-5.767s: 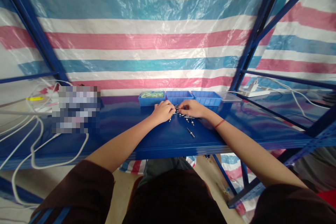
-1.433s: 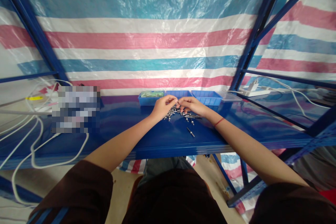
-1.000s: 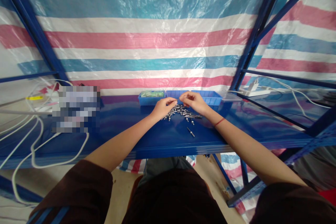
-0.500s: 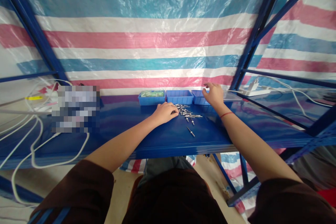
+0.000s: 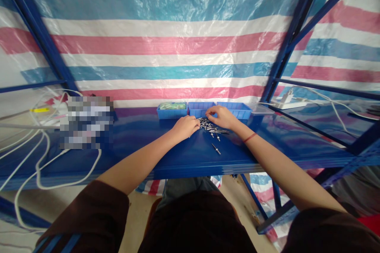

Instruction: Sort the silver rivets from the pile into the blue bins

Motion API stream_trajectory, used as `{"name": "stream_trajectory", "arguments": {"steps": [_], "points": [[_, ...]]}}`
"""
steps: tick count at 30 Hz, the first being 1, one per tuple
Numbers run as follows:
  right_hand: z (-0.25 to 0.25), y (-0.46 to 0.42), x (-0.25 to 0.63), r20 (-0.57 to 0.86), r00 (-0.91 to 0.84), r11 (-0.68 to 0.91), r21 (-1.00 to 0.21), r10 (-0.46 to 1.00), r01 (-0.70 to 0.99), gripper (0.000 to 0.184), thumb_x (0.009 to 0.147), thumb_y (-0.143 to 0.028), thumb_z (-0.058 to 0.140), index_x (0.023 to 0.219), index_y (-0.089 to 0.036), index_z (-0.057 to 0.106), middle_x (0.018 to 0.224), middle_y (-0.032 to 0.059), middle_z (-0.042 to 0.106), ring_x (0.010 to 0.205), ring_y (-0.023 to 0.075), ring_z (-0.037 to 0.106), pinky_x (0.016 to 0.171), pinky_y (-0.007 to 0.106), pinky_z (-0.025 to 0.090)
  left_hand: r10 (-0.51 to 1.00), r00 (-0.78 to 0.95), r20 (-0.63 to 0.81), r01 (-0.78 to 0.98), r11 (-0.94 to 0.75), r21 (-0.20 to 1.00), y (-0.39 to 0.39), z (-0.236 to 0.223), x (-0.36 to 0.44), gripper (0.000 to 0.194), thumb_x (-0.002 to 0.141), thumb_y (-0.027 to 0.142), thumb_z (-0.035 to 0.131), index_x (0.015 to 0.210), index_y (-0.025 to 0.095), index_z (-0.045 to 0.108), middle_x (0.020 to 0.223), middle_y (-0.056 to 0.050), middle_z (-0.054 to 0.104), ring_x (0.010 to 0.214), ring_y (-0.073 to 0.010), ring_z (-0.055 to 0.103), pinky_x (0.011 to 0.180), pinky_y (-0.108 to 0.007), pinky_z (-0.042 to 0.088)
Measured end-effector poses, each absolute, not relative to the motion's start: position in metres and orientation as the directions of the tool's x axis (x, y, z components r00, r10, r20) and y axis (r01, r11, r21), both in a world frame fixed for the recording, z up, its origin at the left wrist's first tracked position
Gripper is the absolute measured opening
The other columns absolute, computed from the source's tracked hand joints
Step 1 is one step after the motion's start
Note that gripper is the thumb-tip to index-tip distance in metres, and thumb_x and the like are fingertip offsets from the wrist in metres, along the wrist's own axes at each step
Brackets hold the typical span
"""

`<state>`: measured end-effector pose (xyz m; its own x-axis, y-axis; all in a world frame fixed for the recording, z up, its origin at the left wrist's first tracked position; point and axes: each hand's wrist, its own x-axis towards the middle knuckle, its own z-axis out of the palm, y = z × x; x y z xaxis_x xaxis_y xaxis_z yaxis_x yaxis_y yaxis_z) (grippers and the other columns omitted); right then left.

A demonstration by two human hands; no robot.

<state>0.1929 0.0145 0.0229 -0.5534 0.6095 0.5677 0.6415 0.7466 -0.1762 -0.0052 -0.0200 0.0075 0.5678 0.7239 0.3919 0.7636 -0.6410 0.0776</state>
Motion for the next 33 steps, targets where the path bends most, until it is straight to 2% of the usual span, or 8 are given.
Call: {"name": "stream_trajectory", "arguments": {"steps": [4, 9, 14, 18, 21, 23, 28, 33], "points": [[0.021, 0.011, 0.188, 0.502, -0.612, 0.770, -0.196, 0.611, 0.607, 0.018, 0.076, -0.017, 0.050, 0.073, -0.018, 0.068, 0.074, 0.0049, 0.067, 0.069, 0.0177, 0.057, 0.069, 0.030, 0.040, 0.740, 0.518, 0.428, 0.782, -0.613, 0.113, -0.022, 0.009, -0.004, 0.017, 0.081, 0.019, 0.053, 0.084, 0.021, 0.069, 0.089, -0.006, 0.067, 0.086, -0.0198, 0.062, 0.077, -0.028, 0.046], [0.018, 0.011, 0.187, 0.489, -0.601, 0.770, -0.313, 0.632, 0.556, 0.019, 0.076, -0.023, 0.057, 0.090, -0.017, 0.068, 0.079, 0.0045, 0.067, 0.071, 0.0164, 0.058, 0.067, 0.027, 0.040, 0.727, 0.440, 0.526, 0.779, -0.601, 0.179, -0.020, 0.008, -0.005, 0.023, 0.080, 0.017, 0.051, 0.098, 0.021, 0.066, 0.089, -0.004, 0.067, 0.082, -0.0175, 0.062, 0.073, -0.027, 0.047], [0.015, 0.008, 0.180, 0.492, -0.615, 0.787, -0.415, 0.616, 0.456, 0.025, 0.080, -0.038, 0.056, 0.082, -0.017, 0.069, 0.076, 0.0045, 0.067, 0.069, 0.0159, 0.057, 0.066, 0.028, 0.041, 0.673, 0.387, 0.631, 0.674, -0.673, 0.305, -0.018, 0.010, -0.002, 0.021, 0.080, 0.018, 0.053, 0.098, 0.020, 0.063, 0.085, -0.002, 0.067, 0.079, -0.0154, 0.061, 0.076, -0.027, 0.047], [0.014, 0.004, 0.175, 0.501, -0.571, 0.756, -0.496, 0.650, 0.426, 0.032, 0.080, -0.044, 0.055, 0.080, -0.016, 0.069, 0.075, 0.0042, 0.067, 0.067, 0.0159, 0.056, 0.065, 0.028, 0.040, 0.708, 0.256, 0.659, 0.587, -0.655, 0.476, -0.017, 0.009, 0.000, 0.022, 0.078, 0.021, 0.057, 0.099, 0.019, 0.062, 0.086, -0.003, 0.068, 0.077, -0.0146, 0.062, 0.075, -0.027, 0.049], [0.015, 0.003, 0.173, 0.495, -0.534, 0.723, -0.549, 0.686, 0.420, 0.035, 0.080, -0.048, 0.055, 0.081, -0.016, 0.070, 0.074, 0.0037, 0.067, 0.065, 0.0148, 0.055, 0.061, 0.027, 0.040, 0.757, 0.178, 0.629, 0.549, -0.607, 0.575, -0.016, 0.008, 0.000, 0.015, 0.077, 0.028, 0.059, 0.087, 0.018, 0.063, 0.084, -0.003, 0.068, 0.076, -0.0150, 0.063, 0.072, -0.027, 0.049], [0.015, 0.002, 0.173, 0.484, -0.522, 0.704, -0.584, 0.702, 0.405, 0.036, 0.079, -0.049, 0.056, 0.082, -0.016, 0.070, 0.076, 0.0035, 0.067, 0.065, 0.0146, 0.055, 0.062, 0.028, 0.040, 0.771, 0.170, 0.613, 0.537, -0.594, 0.599, -0.016, 0.009, 0.000, 0.013, 0.078, 0.030, 0.058, 0.080, 0.018, 0.063, 0.082, -0.002, 0.068, 0.073, -0.0144, 0.062, 0.071, -0.027, 0.049], [0.017, 0.003, 0.174, 0.406, -0.532, 0.613, -0.732, 0.743, 0.297, 0.034, 0.078, -0.048, 0.056, 0.084, -0.016, 0.068, 0.084, 0.0050, 0.068, 0.076, 0.0157, 0.058, 0.069, 0.029, 0.044, 0.745, 0.134, 0.653, 0.499, -0.620, 0.606, -0.018, 0.012, 0.000, 0.015, 0.082, 0.029, 0.053, 0.082, 0.018, 0.063, 0.084, -0.001, 0.068, 0.074, -0.0133, 0.061, 0.070, -0.025, 0.048], [0.016, 0.005, 0.176, 0.355, -0.505, 0.523, -0.818, 0.787, 0.240, 0.033, 0.079, -0.049, 0.055, 0.079, -0.017, 0.063, 0.080, 0.0054, 0.066, 0.073, 0.0145, 0.058, 0.061, 0.026, 0.043, 0.718, 0.124, 0.685, 0.453, -0.655, 0.605, -0.017, 0.014, 0.000, 0.015, 0.083, 0.029, 0.052, 0.084, 0.018, 0.063, 0.088, -0.002, 0.067, 0.075, -0.0126, 0.061, 0.070, -0.024, 0.048]]}}
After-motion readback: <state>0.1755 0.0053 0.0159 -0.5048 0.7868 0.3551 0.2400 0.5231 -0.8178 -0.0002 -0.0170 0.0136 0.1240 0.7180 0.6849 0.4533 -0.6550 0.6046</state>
